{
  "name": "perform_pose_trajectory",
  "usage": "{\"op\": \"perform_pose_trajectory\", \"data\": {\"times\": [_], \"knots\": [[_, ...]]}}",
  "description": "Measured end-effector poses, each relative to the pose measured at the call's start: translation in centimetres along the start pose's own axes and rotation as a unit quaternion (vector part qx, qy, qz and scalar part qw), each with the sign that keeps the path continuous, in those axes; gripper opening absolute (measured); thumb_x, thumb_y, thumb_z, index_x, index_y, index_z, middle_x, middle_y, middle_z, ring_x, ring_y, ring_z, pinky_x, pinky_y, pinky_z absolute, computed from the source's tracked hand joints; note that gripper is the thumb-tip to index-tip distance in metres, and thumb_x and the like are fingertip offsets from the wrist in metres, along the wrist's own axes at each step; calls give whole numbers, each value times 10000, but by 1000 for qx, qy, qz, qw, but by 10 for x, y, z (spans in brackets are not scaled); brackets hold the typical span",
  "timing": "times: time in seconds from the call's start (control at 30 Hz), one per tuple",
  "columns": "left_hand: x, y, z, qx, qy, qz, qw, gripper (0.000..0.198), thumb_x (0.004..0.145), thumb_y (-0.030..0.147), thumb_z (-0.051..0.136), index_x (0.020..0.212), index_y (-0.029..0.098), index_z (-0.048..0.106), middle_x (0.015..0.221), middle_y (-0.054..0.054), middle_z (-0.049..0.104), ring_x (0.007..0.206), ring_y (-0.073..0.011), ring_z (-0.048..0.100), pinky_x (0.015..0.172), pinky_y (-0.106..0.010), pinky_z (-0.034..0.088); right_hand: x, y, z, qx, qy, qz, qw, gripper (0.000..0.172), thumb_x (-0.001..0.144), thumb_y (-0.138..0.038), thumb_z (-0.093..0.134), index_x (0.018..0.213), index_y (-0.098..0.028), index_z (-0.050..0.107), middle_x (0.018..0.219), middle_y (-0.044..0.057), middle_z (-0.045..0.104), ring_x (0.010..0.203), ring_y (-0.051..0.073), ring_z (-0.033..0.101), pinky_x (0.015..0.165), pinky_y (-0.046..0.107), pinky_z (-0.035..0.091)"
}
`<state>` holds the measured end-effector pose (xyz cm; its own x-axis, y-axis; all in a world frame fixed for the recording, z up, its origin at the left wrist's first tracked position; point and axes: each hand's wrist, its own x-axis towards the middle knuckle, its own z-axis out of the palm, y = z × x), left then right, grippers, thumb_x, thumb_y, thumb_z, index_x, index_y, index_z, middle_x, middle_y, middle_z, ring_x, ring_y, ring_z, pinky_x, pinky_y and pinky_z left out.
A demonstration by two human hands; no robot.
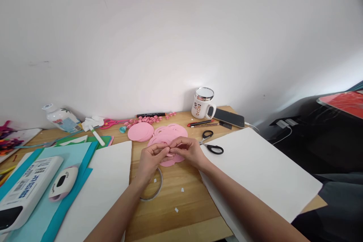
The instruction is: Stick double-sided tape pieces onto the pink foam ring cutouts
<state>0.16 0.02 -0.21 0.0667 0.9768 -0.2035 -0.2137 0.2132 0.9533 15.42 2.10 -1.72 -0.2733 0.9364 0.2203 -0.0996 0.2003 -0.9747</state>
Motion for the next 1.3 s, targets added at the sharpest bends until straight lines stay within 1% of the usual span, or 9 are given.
{"op": "perform_pose_trajectory", "data": {"times": [0.07,0.17,0.23,0.43,0.53,0.63,0.77,1.1,1.3], "knots": [[0,0,0,-6,15,11,1000,263,595,276,750,778,106,667,731,-57,719,667,-195,679,718,-344,559,0,0,0,-14,5,-2,1000,229,668,-373,686,729,-156,646,775,46,622,713,141,580,639,260,478],[1,0,-1,-16,49,40,998,239,605,272,745,765,107,679,731,-59,721,691,-192,677,747,-341,551,-1,0,0,-16,-8,40,999,272,685,-412,661,727,-151,599,672,11,581,564,103,532,523,229,444],[1,0,-2,-26,65,58,996,228,602,267,748,755,111,682,739,-61,723,712,-195,677,746,-334,549,-2,0,1,-37,-14,32,999,276,666,-407,679,707,-154,577,658,-4,549,536,86,495,483,207,416],[0,0,-1,-33,80,61,994,224,575,281,760,724,129,690,744,-50,724,695,-197,676,715,-327,550,-5,4,4,-188,11,-132,973,160,719,-303,650,856,-220,660,759,9,459,620,96,462,485,191,415],[-1,-1,0,-25,68,61,996,232,589,294,752,742,130,697,748,-56,724,688,-192,672,705,-313,545,-7,8,5,-265,7,-212,940,157,754,-225,603,899,-239,662,802,23,488,618,93,472,503,200,418],[0,-3,-1,-4,63,67,996,236,609,304,739,771,137,704,771,-58,724,678,-172,661,669,-274,537,-8,11,5,-347,8,-255,902,161,781,-201,563,905,-239,660,837,40,534,650,101,506,547,214,428],[0,-4,0,9,64,67,996,255,613,307,733,804,140,709,796,-67,724,702,-168,652,646,-250,523,-8,11,6,-417,10,-271,867,163,815,-233,534,927,-237,652,854,53,568,671,106,524,567,214,428],[-2,-3,3,-23,56,60,996,262,618,300,731,819,134,707,767,-65,724,699,-184,658,617,-254,523,-9,8,10,-497,-24,-303,813,157,836,-206,496,920,-240,625,875,42,581,720,110,534,562,199,406],[-2,2,3,-55,65,57,995,239,577,295,759,745,133,702,756,-51,721,690,-175,662,695,-301,548,-6,17,8,-499,2,-266,825,138,863,-223,458,933,-200,575,911,55,549,728,108,543,493,175,366]]}}
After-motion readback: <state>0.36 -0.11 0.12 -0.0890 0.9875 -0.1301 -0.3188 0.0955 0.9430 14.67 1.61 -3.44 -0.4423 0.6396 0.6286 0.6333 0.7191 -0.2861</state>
